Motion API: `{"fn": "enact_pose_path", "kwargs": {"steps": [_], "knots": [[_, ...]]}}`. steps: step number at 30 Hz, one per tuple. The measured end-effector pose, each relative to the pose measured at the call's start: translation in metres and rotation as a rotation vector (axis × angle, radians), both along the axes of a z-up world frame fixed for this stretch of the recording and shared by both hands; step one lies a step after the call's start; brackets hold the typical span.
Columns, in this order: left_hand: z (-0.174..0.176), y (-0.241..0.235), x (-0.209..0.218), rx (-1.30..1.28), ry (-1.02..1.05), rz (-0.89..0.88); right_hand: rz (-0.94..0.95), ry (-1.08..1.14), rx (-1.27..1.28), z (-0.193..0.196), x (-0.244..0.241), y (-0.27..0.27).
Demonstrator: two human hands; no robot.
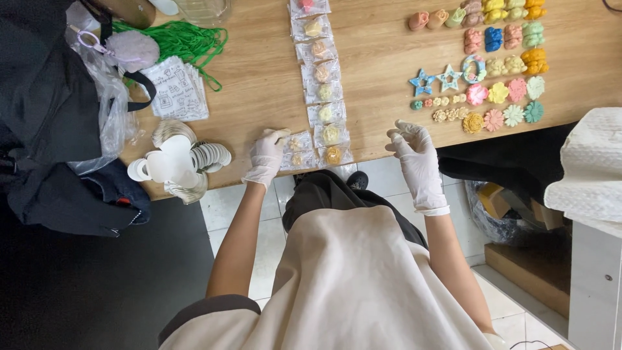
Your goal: The person wearing white gloves wraps small molded decorative candle pieces in clear plastic wrap, twists the wrap closed, and places each wrapped piece in a row on the wooden table. They occasionally pick up and reposition a paper label sheet and reach for unwrapped candle pieces from the pile.
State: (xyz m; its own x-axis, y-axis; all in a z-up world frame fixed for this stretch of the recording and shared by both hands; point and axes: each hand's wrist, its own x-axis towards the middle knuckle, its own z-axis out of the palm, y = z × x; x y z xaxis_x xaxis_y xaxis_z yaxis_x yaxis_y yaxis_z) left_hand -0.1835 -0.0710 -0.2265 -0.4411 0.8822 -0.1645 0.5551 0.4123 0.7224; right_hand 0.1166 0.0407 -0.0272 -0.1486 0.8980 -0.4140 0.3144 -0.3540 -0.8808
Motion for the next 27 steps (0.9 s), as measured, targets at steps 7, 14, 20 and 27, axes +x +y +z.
{"fn": "enact_pose_path", "kwargs": {"steps": [7, 14, 20, 27], "knots": [[0.009, 0.001, 0.007, 0.045, 0.112, 0.009, 0.019, 0.002, -0.009, 0.002, 0.003, 0.003], [0.022, -0.007, 0.014, 0.103, 0.204, 0.047, 0.031, -0.012, 0.009, 0.001, 0.012, 0.004], [0.053, -0.04, 0.04, -0.038, 0.372, -0.145, 0.012, 0.018, 0.003, -0.006, 0.022, 0.005], [0.033, -0.044, 0.052, -0.112, 0.438, -0.317, 0.02, 0.01, -0.02, -0.009, 0.028, 0.006]]}}
